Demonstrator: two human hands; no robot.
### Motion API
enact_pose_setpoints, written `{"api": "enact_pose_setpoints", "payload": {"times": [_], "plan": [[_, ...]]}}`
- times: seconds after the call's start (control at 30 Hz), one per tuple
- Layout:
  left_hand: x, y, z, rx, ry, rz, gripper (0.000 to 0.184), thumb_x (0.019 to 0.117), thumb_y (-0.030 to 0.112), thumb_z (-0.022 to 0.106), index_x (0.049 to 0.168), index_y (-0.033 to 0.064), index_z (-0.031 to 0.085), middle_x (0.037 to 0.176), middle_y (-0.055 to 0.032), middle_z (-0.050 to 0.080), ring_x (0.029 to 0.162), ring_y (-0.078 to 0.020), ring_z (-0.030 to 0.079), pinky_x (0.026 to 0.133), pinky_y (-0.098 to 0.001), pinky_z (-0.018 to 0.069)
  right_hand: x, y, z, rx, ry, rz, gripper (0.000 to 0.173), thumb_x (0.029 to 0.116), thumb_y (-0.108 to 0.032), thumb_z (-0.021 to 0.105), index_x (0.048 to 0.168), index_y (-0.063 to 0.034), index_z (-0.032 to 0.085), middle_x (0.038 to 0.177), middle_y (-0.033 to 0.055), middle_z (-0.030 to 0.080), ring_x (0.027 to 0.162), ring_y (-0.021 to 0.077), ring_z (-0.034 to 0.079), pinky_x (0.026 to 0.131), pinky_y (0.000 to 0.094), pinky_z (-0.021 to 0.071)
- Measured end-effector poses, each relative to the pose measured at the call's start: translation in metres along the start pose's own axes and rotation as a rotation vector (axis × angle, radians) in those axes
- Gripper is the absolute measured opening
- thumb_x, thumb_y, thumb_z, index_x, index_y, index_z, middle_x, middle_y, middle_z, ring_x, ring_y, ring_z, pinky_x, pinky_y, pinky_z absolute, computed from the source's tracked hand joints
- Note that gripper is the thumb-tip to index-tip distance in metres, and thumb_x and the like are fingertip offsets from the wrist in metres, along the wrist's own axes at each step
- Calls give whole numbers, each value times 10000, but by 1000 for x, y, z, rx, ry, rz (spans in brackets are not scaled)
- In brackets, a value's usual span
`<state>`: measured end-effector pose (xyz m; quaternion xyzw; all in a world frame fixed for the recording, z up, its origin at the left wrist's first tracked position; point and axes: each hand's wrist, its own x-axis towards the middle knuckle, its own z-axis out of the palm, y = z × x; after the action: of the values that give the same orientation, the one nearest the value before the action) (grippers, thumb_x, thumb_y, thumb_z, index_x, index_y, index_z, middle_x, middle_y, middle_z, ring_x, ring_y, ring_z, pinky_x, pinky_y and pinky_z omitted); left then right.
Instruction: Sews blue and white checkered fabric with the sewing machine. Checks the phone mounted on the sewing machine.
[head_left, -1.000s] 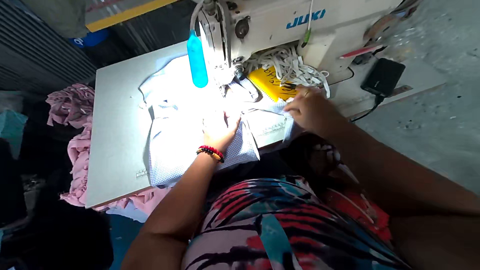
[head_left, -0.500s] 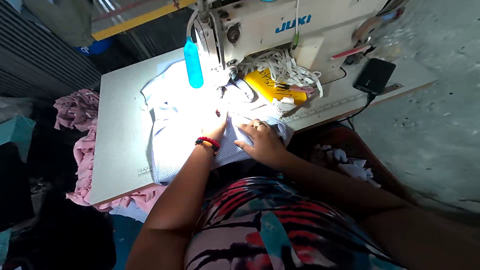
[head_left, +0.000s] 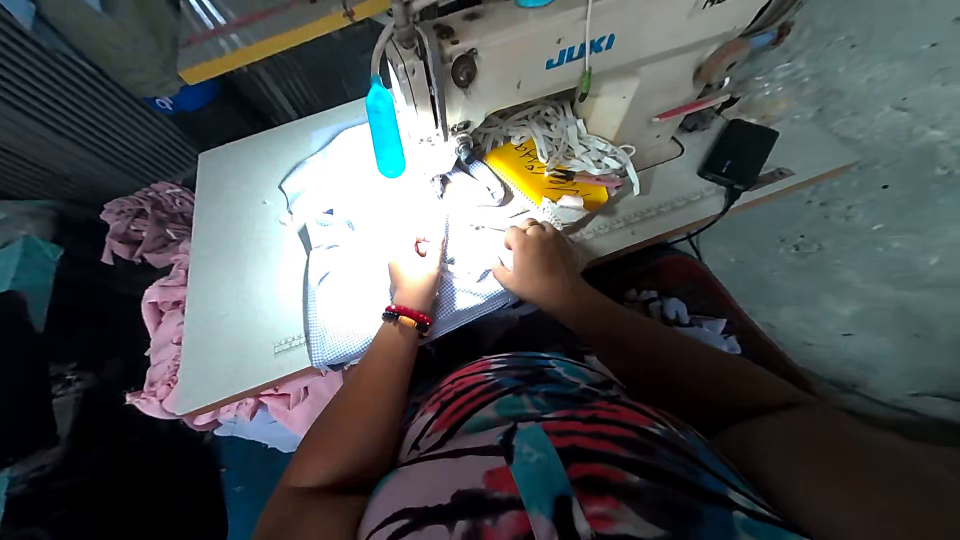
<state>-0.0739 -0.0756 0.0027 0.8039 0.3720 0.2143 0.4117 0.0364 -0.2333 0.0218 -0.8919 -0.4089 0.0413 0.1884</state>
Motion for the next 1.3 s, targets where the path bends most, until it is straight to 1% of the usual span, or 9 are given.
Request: {"api": "enact_pose_setpoints", "payload": {"times": [0.07, 0.17, 0.3, 0.4, 0.63, 0.77, 1.03, 1.13, 1.3], "plan": [[-3, 2, -4, 4, -18, -26, 280, 1000, 279, 676, 972, 1, 663, 724, -58, 593, 619, -147, 586, 627, -351, 531, 3, -18, -3, 37, -143, 18, 239, 911, -178, 669, 1051, 15, 688, 1035, 227, 691, 1075, 419, 656, 903, 589, 518], [-12, -2, -11, -15, -48, 0, 249, 1024, 267, 632, 977, 23, 654, 690, -38, 561, 560, -119, 510, 554, -311, 450, 5, -30, -9, 258, -293, 33, 147, 955, -115, 618, 998, 14, 674, 902, 185, 668, 897, 351, 670, 768, 559, 524], [-28, -17, -17, -113, -74, 95, 187, 1043, 235, 593, 1036, 52, 627, 701, -47, 567, 519, -107, 477, 498, -275, 423, -1, -25, -1, 670, -193, 274, 170, 992, -103, 542, 1104, 14, 592, 920, 186, 619, 827, 312, 617, 698, 517, 509], [-29, -22, -17, -194, -70, 161, 159, 1047, 230, 583, 994, 85, 622, 673, 1, 549, 521, -61, 466, 504, -230, 408, 1, -30, -6, 838, -238, 457, 272, 990, -88, 525, 1246, -10, 574, 997, 162, 624, 895, 270, 609, 777, 489, 510], [-22, -27, -19, -206, -45, 152, 136, 1043, 193, 579, 993, 70, 610, 676, 2, 548, 517, -56, 459, 506, -222, 396, -42, -22, -11, 298, -392, 161, 155, 910, -128, 673, 1018, -21, 644, 840, 162, 650, 808, 345, 656, 688, 567, 517], [-27, -27, -21, -145, -66, 174, 196, 1060, 252, 566, 981, 77, 605, 664, -14, 536, 512, -80, 460, 505, -244, 403, -68, 3, -8, 134, -441, 201, 231, 963, -160, 600, 1065, 14, 712, 1104, 218, 665, 1060, 391, 656, 865, 608, 518], [-15, -23, -14, -160, -46, 211, 171, 1031, 172, 586, 975, 24, 648, 730, 24, 589, 641, -13, 527, 639, -215, 448, -52, -3, 13, 146, 163, -89, 365, 907, -291, 725, 1044, 47, 702, 1015, 251, 677, 1032, 451, 652, 898, 599, 526], [-16, -23, -14, -139, -42, 208, 175, 1032, 172, 585, 977, 22, 657, 725, 14, 591, 634, -24, 528, 631, -225, 450, -25, -14, 7, 160, -1, 55, 401, 922, -297, 747, 1128, 43, 691, 1009, 234, 706, 1034, 435, 672, 935, 609, 509], [-16, -22, -12, -98, -41, 230, 177, 1031, 163, 578, 987, 14, 663, 728, -3, 595, 639, -50, 535, 636, -252, 457, -17, -37, -7, 254, -211, 107, 191, 973, -133, 629, 1051, 30, 693, 1057, 238, 649, 998, 397, 660, 846, 569, 532]]}}
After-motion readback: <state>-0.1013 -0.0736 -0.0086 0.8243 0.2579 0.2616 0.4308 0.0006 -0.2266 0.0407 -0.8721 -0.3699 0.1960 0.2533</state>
